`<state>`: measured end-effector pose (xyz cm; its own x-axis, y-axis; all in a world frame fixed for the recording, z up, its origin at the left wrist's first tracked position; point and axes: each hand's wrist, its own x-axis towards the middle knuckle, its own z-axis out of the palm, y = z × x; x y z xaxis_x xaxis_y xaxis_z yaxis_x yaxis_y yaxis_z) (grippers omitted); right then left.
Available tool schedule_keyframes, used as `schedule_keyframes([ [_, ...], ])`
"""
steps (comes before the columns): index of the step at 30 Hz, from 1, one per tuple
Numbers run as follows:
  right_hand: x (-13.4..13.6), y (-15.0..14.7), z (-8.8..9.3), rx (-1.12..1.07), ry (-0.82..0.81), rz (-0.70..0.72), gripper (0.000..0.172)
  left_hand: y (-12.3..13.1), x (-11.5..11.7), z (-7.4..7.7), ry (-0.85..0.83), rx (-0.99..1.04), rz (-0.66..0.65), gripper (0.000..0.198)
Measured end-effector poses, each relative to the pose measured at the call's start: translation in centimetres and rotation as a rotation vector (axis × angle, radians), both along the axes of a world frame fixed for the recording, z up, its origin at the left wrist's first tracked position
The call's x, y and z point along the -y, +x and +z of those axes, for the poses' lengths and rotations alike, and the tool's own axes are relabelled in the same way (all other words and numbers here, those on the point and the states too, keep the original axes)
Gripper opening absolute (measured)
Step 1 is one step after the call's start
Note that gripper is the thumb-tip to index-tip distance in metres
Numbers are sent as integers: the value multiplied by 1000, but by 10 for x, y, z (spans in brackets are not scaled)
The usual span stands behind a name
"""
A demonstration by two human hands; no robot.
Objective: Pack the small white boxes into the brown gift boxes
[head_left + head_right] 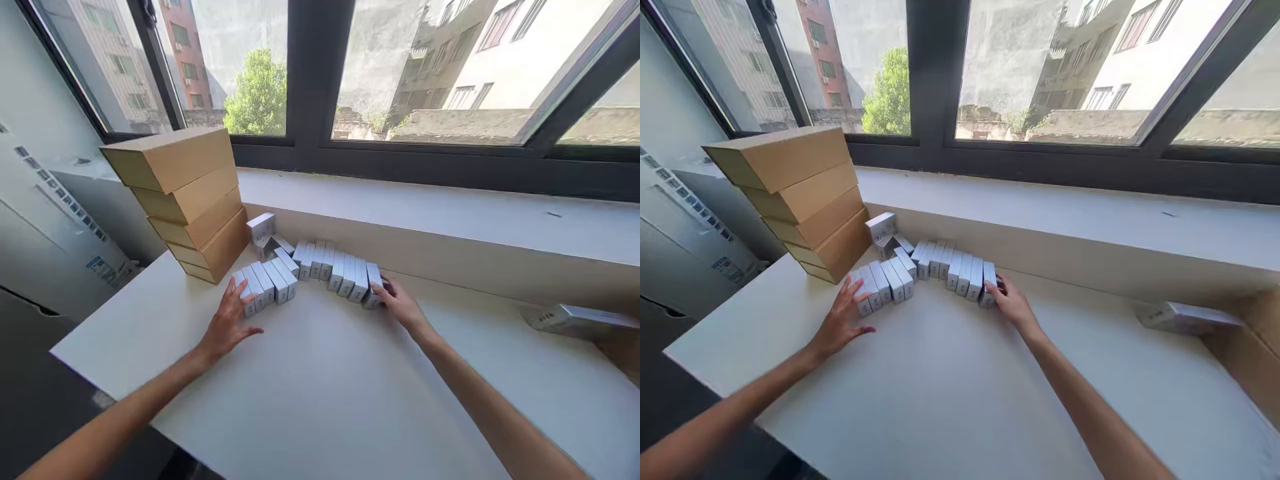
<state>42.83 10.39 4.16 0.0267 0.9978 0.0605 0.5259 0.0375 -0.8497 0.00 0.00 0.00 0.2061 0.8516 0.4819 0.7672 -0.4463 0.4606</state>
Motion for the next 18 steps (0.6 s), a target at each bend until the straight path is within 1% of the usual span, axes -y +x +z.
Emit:
schedule_keyframes([
  [3,-10,-6,4,16,23,-24,66,4,-29,5,24,92,93,74],
  [5,-11,-10,7,50,40,-47,70,5,-42,8,27,95,134,69],
  [7,-6,-14,11,101,57,-72,81,4,-49,13,20,53,157,62],
  [9,4,-21,20,161,90,-99,90,3,-51,18,1,-1,172,60],
  [10,9,-26,27,213,135,-105,90,3,-50,21,-12,-25,179,60],
  [11,13,-33,34,283,204,-91,86,2,-49,24,-27,-48,183,59],
  [12,15,-42,41,371,281,-38,78,2,-48,27,-41,-70,184,59],
  [14,11,-68,56,547,398,163,57,3,-44,31,-56,-113,183,56],
  [16,-7,-102,68,637,406,379,39,5,-41,32,-40,-153,176,53],
  [17,-20,-121,72,653,383,442,35,7,-39,31,-20,-170,172,52],
  [18,-35,-140,75,659,360,467,33,8,-37,30,7,-185,167,52],
])
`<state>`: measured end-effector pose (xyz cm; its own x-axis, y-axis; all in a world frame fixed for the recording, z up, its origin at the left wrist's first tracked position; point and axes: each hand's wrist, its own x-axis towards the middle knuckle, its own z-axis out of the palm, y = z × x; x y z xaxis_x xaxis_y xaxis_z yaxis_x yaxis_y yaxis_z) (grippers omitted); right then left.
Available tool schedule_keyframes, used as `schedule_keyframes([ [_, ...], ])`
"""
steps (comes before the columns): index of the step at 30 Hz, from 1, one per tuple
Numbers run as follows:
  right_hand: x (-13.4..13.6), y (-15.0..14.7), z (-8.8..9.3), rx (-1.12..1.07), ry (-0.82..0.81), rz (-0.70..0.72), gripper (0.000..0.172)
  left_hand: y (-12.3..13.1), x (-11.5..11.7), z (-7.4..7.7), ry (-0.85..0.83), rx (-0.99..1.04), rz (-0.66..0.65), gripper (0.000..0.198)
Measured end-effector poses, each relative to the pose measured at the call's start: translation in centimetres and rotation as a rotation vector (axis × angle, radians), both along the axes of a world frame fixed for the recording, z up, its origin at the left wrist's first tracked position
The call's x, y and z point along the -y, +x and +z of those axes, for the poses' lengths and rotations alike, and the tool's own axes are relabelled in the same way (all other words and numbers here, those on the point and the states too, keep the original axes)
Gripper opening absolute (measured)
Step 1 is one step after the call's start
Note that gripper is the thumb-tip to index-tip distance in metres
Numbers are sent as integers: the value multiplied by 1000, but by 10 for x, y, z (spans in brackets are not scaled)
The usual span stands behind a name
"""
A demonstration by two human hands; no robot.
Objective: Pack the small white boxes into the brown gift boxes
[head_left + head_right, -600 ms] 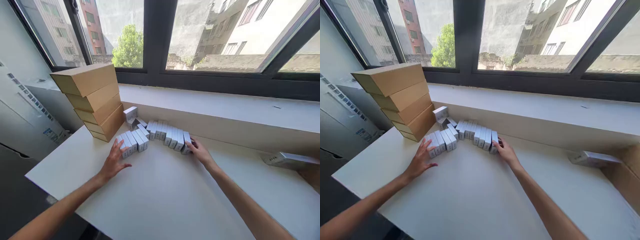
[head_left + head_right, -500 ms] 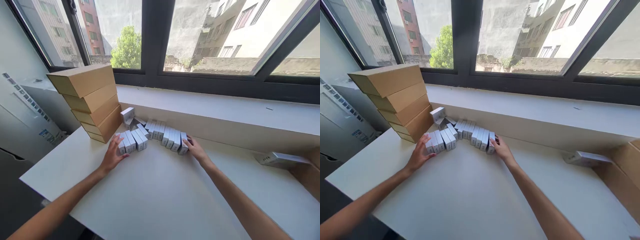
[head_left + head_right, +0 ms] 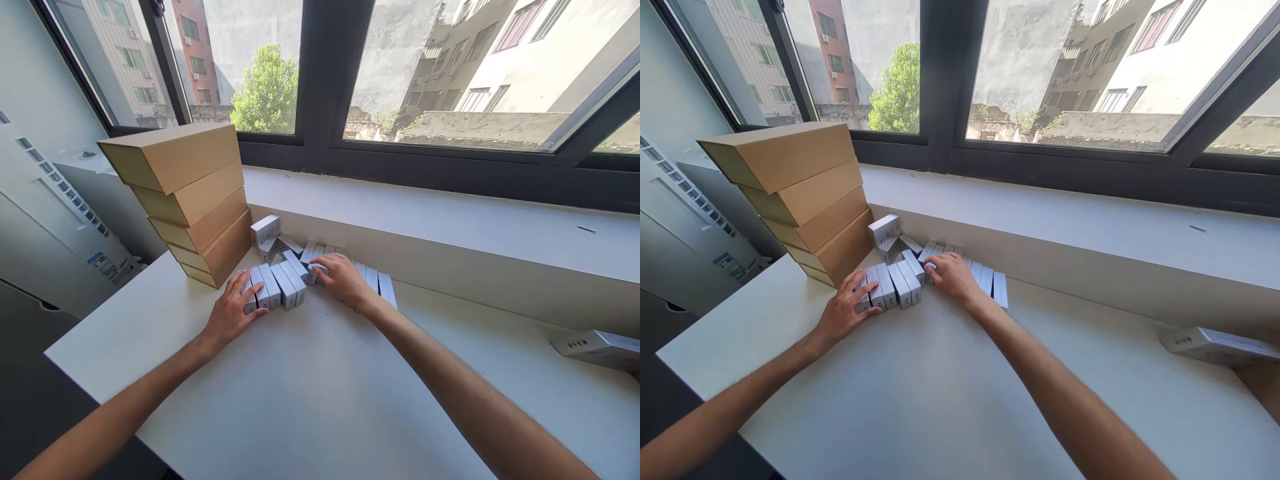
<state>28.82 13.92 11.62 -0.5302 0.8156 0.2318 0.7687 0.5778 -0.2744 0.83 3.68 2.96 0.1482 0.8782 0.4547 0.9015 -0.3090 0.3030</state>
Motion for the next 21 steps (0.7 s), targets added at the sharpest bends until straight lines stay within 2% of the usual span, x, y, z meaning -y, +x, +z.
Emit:
schedule_keyframes([
  [3,-50,-49,5,42,-44,-28,32,5,4,-6,94,-41,-32,51],
  [5,-77,-72,7,100,-92,-35,34,7,7,-9,141,-59,-55,49],
  [7,-94,-85,8,172,-150,-21,36,7,8,-11,154,-73,-73,48],
  [9,-99,-89,9,239,-197,-6,35,6,10,-11,142,-87,-83,51],
  [12,-91,-85,8,326,-232,-22,35,2,13,-13,117,-85,-110,55],
  [15,-72,-75,8,409,-253,-64,36,-4,16,-15,110,-31,-151,50],
  [18,-44,-64,9,481,-258,-67,40,-13,17,-14,95,57,-214,44],
  [21,-5,-56,10,534,-226,-25,46,-25,16,-10,73,121,-342,44],
])
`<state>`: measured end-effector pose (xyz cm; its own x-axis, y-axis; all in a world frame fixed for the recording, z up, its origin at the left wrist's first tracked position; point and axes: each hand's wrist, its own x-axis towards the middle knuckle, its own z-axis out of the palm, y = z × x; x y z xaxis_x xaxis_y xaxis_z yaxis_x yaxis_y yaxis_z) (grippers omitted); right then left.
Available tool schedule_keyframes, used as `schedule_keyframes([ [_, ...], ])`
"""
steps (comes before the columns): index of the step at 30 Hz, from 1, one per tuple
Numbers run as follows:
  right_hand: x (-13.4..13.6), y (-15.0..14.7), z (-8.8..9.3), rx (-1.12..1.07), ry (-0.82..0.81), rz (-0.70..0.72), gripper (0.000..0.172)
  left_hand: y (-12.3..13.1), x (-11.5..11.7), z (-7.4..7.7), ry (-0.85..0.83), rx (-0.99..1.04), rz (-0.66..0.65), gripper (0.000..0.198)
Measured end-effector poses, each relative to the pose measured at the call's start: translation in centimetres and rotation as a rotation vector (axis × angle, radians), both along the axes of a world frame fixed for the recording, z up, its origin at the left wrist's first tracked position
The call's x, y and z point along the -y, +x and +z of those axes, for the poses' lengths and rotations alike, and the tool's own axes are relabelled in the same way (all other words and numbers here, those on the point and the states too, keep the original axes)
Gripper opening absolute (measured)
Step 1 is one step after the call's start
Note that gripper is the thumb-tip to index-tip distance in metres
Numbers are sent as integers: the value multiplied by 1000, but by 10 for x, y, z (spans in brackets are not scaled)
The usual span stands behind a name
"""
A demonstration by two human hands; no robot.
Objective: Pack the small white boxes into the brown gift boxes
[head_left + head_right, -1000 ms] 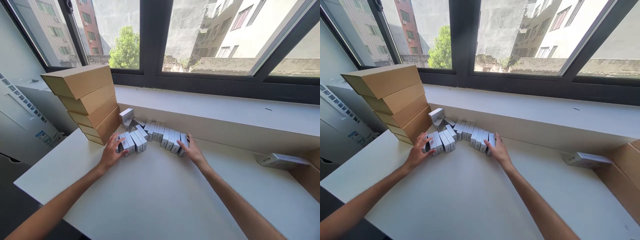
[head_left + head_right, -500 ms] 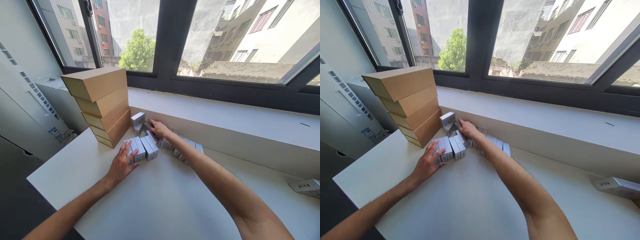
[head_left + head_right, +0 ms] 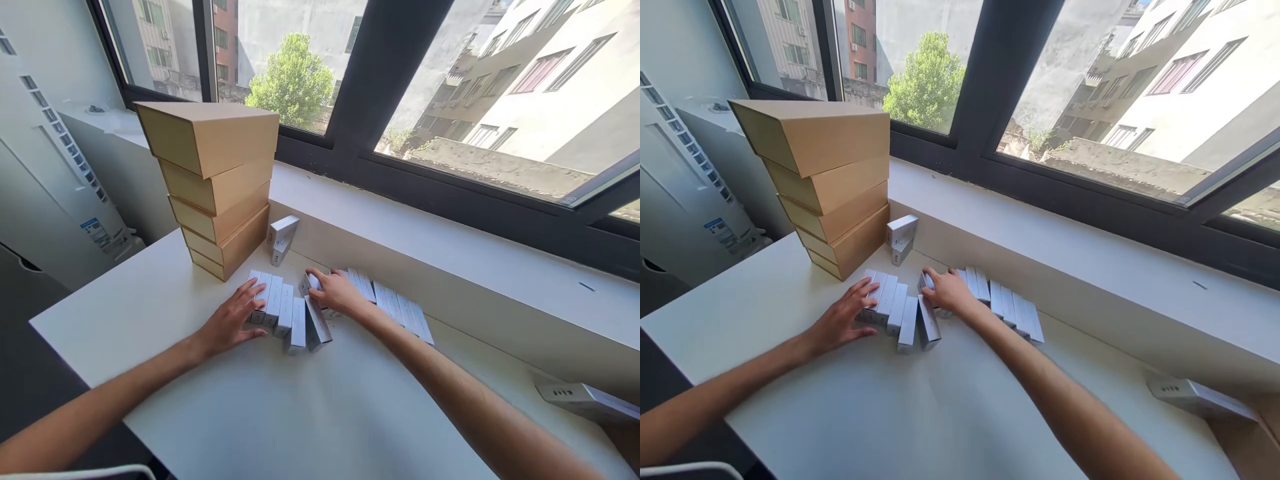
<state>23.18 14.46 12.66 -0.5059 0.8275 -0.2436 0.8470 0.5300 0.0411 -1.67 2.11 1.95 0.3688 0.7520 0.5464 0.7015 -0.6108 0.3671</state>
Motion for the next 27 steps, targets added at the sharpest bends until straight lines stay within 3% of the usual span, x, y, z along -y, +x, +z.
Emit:
schedule_keyframes([
  [5,75,7,-2,33,49,33,46,-16,2,9,27,-77,-174,62],
  [9,116,24,-7,46,52,-31,44,-24,11,17,9,-185,-203,52],
  [12,128,50,-9,11,28,-124,43,-34,13,26,-62,-190,-247,53],
  [15,136,76,-8,-95,-28,-241,39,-37,5,38,-133,-188,-296,83],
  [18,148,85,-7,-114,-18,-343,35,-25,-8,51,-180,-237,-342,110],
  [20,158,81,-7,-157,-44,-345,36,-10,-16,57,-195,-293,-422,108],
  [22,168,73,-9,-287,-169,-290,42,5,-19,62,-206,-369,-491,98],
  [25,180,65,-15,-480,-367,-260,47,16,-19,64,-214,-462,-503,86],
  [27,184,67,-20,-552,-413,-310,47,13,-15,63,-200,-466,-492,85],
])
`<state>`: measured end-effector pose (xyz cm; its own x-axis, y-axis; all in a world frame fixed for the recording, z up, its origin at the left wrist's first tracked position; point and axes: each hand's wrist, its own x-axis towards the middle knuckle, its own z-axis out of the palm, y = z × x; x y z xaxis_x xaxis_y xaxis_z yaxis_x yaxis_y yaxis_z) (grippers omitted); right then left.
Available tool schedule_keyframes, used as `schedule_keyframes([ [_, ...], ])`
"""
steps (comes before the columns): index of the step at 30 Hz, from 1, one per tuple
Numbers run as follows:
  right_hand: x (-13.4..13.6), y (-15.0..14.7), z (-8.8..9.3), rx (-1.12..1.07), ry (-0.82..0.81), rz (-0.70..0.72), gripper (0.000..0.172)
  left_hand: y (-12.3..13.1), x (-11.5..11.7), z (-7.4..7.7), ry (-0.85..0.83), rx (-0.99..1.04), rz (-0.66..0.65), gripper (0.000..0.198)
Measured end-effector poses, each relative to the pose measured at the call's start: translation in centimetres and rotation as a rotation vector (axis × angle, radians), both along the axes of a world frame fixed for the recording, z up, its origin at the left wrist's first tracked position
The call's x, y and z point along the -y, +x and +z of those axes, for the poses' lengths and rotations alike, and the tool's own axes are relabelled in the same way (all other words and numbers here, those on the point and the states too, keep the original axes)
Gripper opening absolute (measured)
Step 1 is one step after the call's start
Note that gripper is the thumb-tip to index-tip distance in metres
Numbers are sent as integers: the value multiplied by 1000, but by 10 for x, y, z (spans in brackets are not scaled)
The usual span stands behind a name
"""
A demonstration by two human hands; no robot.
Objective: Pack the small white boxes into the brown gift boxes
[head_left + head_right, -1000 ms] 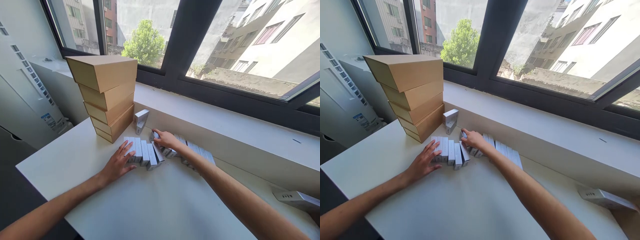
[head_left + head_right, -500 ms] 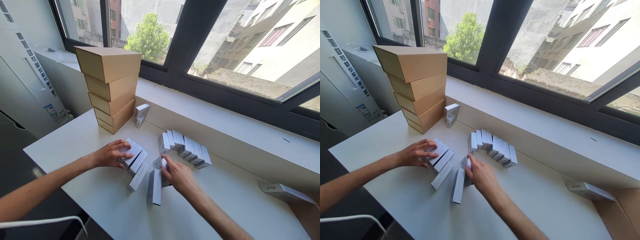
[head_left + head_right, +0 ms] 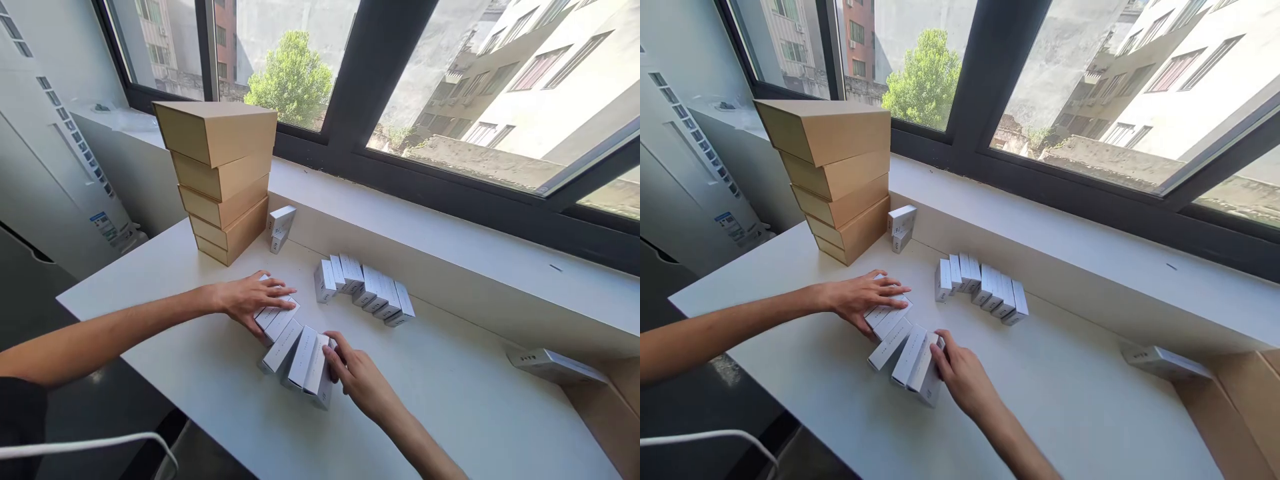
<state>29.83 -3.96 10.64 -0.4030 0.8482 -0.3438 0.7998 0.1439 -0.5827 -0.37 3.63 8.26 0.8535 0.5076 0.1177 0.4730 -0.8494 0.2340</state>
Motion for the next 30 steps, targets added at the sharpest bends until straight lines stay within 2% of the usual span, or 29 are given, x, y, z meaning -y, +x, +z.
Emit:
schedule_keyframes([
  [4,6,13,-8,-93,6,-111,42,-23,15,-7,19,86,15,82],
  [7,11,15,-14,-177,-26,-135,41,-34,32,-13,29,125,37,84],
  [9,15,8,-17,-246,-65,-111,43,-31,43,-16,45,116,69,87],
  [12,21,-4,-22,-255,-35,-76,49,-17,56,-21,63,132,128,88],
  [15,19,8,-25,-194,36,-30,53,-7,63,-25,58,164,155,89],
  [16,15,22,-25,-123,109,-42,52,-7,65,-26,53,170,155,89],
  [18,2,63,-22,102,308,-153,46,-10,67,-28,44,185,147,89],
  [20,-15,119,-15,337,469,-331,41,-18,68,-29,28,228,145,86],
  [22,-32,178,-4,493,535,-473,40,-26,65,-29,4,340,197,79],
  [24,-47,230,7,623,574,-545,39,-30,56,-28,-50,480,338,70],
  [26,-60,271,15,712,597,-580,32,-29,40,-26,-138,610,552,66],
  [28,-70,300,19,762,606,-597,33,-25,16,-25,-265,729,735,73],
  [30,-78,320,21,779,602,-608,34,-20,-11,-28,-394,856,836,84],
])
